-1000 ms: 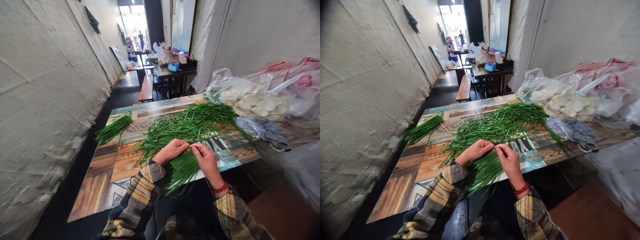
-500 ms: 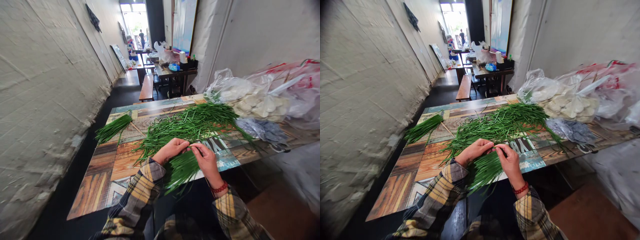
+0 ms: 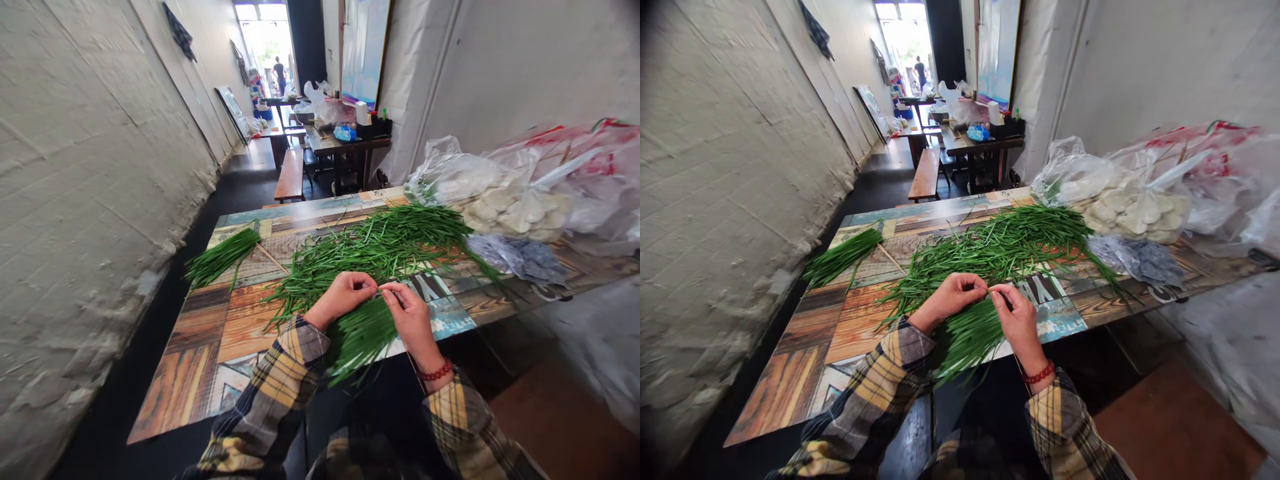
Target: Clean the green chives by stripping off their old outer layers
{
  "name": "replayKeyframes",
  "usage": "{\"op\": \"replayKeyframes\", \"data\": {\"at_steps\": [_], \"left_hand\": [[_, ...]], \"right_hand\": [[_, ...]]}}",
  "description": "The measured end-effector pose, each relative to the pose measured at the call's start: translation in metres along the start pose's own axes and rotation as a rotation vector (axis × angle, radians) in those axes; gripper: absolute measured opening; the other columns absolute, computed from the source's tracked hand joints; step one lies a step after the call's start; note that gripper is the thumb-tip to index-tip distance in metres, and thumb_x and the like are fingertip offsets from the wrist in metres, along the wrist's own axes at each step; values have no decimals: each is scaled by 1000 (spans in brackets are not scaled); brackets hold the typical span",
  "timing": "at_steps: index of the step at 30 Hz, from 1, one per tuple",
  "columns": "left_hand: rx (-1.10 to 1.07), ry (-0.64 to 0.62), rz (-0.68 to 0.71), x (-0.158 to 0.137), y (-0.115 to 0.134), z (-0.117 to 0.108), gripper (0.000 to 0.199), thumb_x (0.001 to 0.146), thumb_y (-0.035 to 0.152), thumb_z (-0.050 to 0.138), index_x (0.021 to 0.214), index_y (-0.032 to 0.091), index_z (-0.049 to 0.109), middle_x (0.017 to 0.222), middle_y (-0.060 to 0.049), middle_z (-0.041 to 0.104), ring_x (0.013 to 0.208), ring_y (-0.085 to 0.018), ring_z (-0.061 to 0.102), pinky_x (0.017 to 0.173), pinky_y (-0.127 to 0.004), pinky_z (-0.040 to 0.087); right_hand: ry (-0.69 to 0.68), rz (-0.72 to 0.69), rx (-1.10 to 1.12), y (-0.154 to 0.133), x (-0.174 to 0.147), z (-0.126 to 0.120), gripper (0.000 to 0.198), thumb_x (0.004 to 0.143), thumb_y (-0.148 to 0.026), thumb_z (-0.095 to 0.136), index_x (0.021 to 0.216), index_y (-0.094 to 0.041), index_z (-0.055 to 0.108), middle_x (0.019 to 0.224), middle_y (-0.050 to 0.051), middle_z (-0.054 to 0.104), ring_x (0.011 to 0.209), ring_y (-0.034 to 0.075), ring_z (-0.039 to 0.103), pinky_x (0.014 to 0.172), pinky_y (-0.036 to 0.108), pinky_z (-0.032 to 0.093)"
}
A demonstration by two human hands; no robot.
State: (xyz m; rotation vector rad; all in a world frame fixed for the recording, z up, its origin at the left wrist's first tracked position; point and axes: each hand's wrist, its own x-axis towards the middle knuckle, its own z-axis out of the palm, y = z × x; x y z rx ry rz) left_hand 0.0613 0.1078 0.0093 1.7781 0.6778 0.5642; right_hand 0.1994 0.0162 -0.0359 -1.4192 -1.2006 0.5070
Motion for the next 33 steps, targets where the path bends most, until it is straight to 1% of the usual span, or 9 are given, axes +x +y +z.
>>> {"op": "replayKeyframes", "data": {"at_steps": [3,6,10,14,20,23,26,30,33], "left_hand": [[-69,38,-36,0,3,2,19,75,29,58,73,10,62,60,1,56,54,-7,44,52,-18,33],[-126,82,-75,-1,7,3,17,76,28,55,73,11,59,56,2,57,48,-5,42,49,-18,32],[-208,88,-95,0,8,3,14,74,26,56,76,13,55,57,2,60,41,-4,40,44,-17,30],[-278,91,-86,0,5,5,13,72,22,58,78,13,51,63,1,63,41,-3,43,42,-16,32],[-338,124,-22,2,-3,9,12,69,13,57,76,14,48,68,0,63,45,-3,49,46,-17,39],[-258,177,23,5,-9,11,8,69,11,55,73,14,48,68,0,61,49,-5,52,50,-18,41],[-81,232,82,5,-12,12,5,71,10,52,72,14,51,69,0,60,56,-7,53,56,-19,42],[171,234,162,2,-9,12,8,73,9,50,70,15,55,66,1,57,60,-8,50,60,-20,39],[259,219,210,0,-4,13,9,73,10,50,70,15,56,66,2,56,61,-9,48,60,-20,37]], "right_hand": [[12,19,18,2,0,0,24,87,-39,54,94,-20,66,86,5,69,77,19,63,71,32,50],[14,33,57,5,0,1,24,86,-39,55,95,-19,65,90,6,70,83,20,64,76,33,50],[22,53,147,7,0,3,24,86,-38,56,96,-19,64,97,8,69,89,20,64,81,34,50],[20,69,156,6,1,2,25,85,-39,57,97,-18,64,97,8,69,88,20,64,80,34,50],[26,73,173,6,1,3,25,84,-40,58,95,-18,63,93,8,70,85,20,65,76,34,51],[16,75,190,6,1,3,25,84,-39,58,97,-19,63,97,8,70,88,20,65,78,35,52],[6,71,181,5,1,2,27,84,-38,57,101,-19,63,101,9,69,92,21,64,82,37,51],[12,79,167,5,1,2,29,85,-38,57,105,-18,63,105,10,68,95,22,64,85,38,50],[5,73,169,6,2,3,29,85,-38,57,104,-18,63,102,9,69,93,21,64,84,37,51]]}}
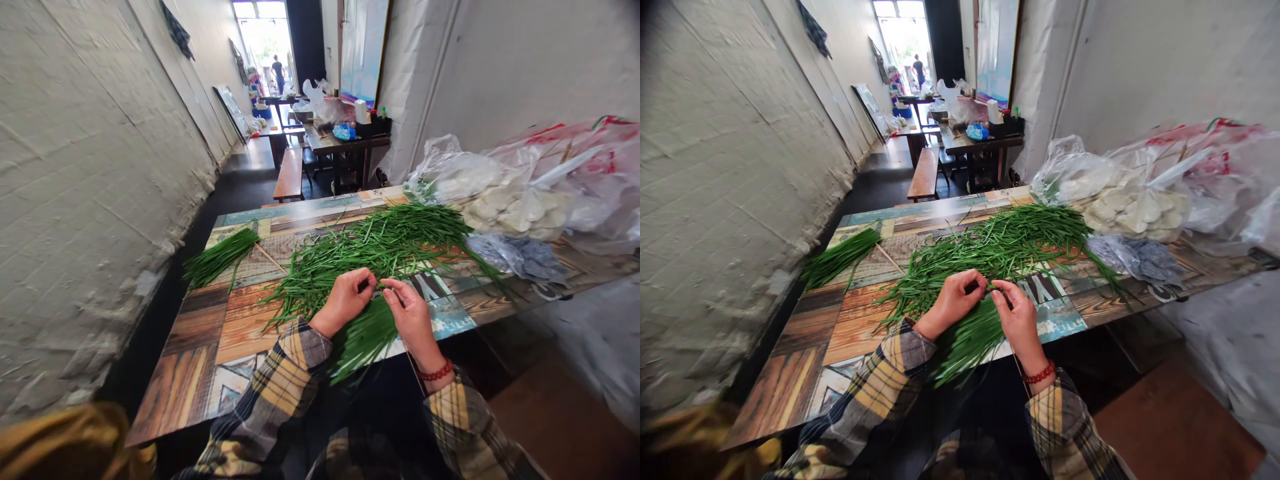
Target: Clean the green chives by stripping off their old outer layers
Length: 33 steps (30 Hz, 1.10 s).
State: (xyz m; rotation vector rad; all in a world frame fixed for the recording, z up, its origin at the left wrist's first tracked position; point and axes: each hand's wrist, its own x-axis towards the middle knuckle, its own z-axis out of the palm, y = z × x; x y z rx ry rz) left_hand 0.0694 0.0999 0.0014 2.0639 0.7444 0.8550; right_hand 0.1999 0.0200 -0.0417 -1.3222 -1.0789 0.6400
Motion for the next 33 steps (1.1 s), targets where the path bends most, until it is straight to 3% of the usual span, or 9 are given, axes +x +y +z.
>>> {"op": "replayKeyframes", "data": {"at_steps": [3,10,14,17,33], "left_hand": [[13,-20,24,0,3,0,11,74,9,49,70,15,57,66,2,56,61,-9,47,60,-20,36],[-126,-46,-71,1,5,1,9,69,10,52,75,14,57,68,1,56,62,-9,47,59,-19,36],[-205,-82,-132,2,6,-2,15,76,18,52,85,12,61,71,0,59,63,-9,50,60,-20,38],[-192,-115,-175,2,6,-4,17,78,23,52,77,11,63,67,-1,59,61,-9,48,59,-20,37],[-94,-52,-107,2,-1,0,15,78,21,53,71,11,63,65,-1,59,60,-9,49,58,-19,38]], "right_hand": [[12,-8,-18,1,1,1,26,85,-39,57,99,-18,64,95,8,69,86,20,65,79,35,51],[60,-16,-42,1,1,1,25,84,-41,57,90,-18,64,84,6,68,77,18,63,73,32,51],[61,-10,-22,3,1,1,24,83,-40,57,90,-18,64,85,6,68,78,19,63,74,32,50],[60,2,-10,4,0,1,24,83,-40,58,91,-18,64,85,6,68,78,18,63,73,32,50],[45,-6,-33,3,0,1,24,84,-37,57,97,-19,65,91,6,70,80,18,64,74,31,50]]}}
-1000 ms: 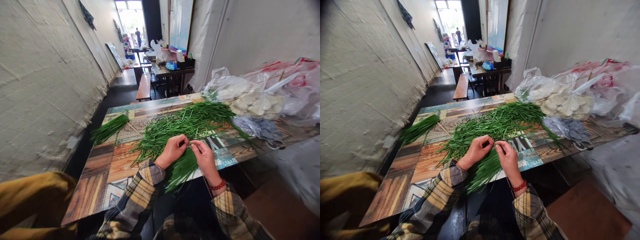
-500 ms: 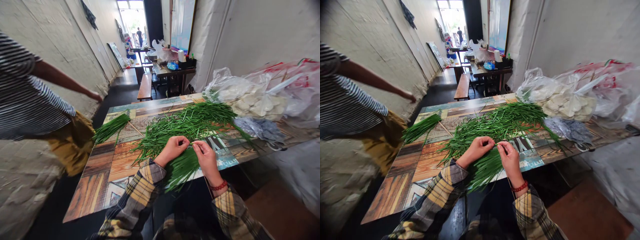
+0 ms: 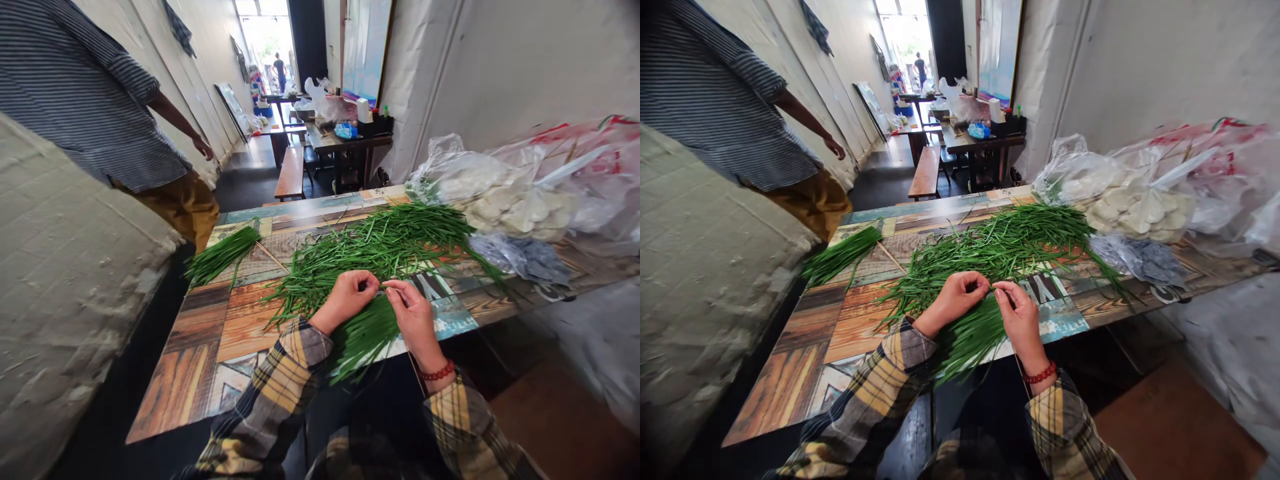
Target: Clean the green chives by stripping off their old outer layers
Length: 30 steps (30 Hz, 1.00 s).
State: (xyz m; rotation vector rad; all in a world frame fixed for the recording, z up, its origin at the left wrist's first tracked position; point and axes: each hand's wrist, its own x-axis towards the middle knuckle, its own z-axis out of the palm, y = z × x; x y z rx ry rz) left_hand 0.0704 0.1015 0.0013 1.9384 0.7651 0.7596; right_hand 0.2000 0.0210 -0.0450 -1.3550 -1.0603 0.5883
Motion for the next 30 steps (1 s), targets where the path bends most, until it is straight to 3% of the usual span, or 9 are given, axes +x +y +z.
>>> {"op": "replayKeyframes", "data": {"at_steps": [9,30], "left_hand": [[160,45,98,-2,5,0,14,78,15,51,69,13,63,66,0,61,62,-10,51,61,-20,38],[168,50,83,-2,6,1,15,78,15,51,69,13,62,64,0,60,60,-9,50,58,-20,37]], "right_hand": [[18,-3,-9,1,0,0,25,84,-39,58,97,-19,66,91,6,70,80,19,65,74,31,50],[-6,-4,-31,2,0,0,25,85,-39,57,99,-19,64,93,7,70,81,19,65,74,32,50]]}}
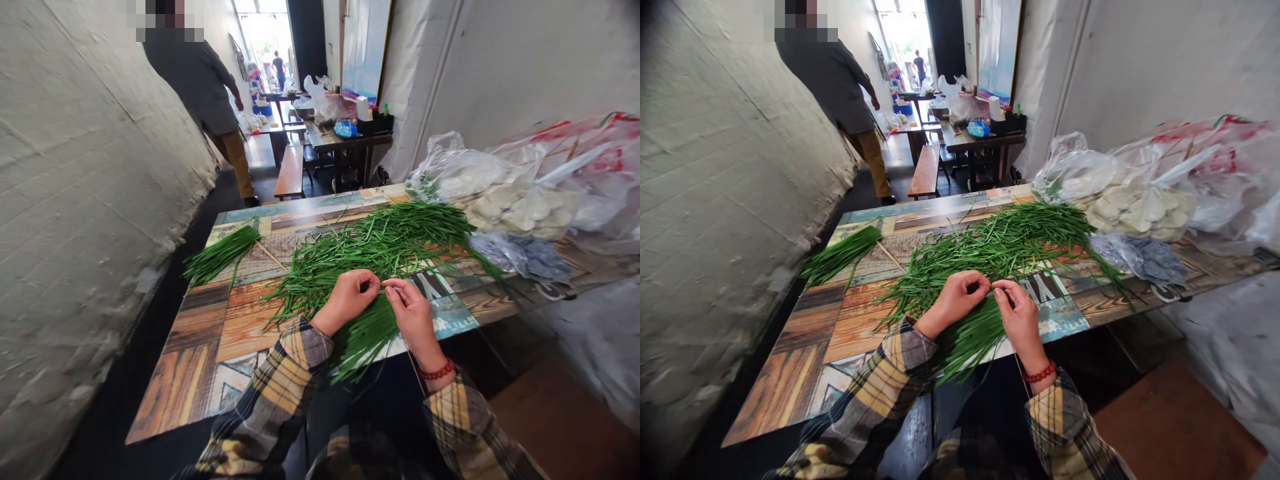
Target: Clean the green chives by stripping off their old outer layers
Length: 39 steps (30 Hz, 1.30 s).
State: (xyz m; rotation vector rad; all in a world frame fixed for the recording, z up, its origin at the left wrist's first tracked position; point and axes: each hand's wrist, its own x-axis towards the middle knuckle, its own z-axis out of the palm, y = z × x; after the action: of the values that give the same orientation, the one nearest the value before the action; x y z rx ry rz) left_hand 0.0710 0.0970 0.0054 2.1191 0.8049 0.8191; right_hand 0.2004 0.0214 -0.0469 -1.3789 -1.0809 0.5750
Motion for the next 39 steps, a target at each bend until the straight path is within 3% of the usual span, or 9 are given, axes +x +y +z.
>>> {"op": "replayKeyframes", "data": {"at_steps": [12,27,29,32,35,39], "left_hand": [[97,6,100,-2,1,1,12,79,13,51,72,15,60,69,0,59,66,-11,52,63,-22,38],[114,-125,123,-3,2,-4,18,79,13,47,75,16,65,70,-1,60,66,-11,53,64,-21,40],[79,-70,78,0,-3,-6,19,79,13,48,78,16,66,73,-2,63,67,-11,55,65,-21,41],[23,114,-58,5,-12,-11,20,78,14,48,82,15,67,72,-2,65,65,-11,55,61,-21,41],[-40,262,-169,9,-20,-16,19,79,17,48,81,13,67,66,-1,63,59,-10,53,57,-20,40],[-58,321,-204,12,-27,-17,18,78,18,49,83,13,67,63,0,62,56,-9,52,55,-19,39]], "right_hand": [[17,-13,-18,2,1,1,23,85,-38,56,97,-20,64,93,7,70,83,20,65,79,34,50],[14,-20,-106,-4,0,0,25,86,-38,54,101,-20,63,80,4,67,72,17,61,70,30,49],[10,-31,-111,-5,-1,0,25,87,-38,53,102,-20,63,86,4,68,73,17,61,70,30,48],[6,-54,-105,-5,-1,0,23,87,-36,53,101,-21,64,96,5,68,80,17,62,76,31,47],[12,-59,-100,-4,0,0,23,87,-37,53,98,-21,64,94,5,68,80,17,61,74,30,47],[21,-50,-112,-5,-1,0,24,87,-39,54,95,-20,64,86,4,67,72,16,60,68,28,46]]}}
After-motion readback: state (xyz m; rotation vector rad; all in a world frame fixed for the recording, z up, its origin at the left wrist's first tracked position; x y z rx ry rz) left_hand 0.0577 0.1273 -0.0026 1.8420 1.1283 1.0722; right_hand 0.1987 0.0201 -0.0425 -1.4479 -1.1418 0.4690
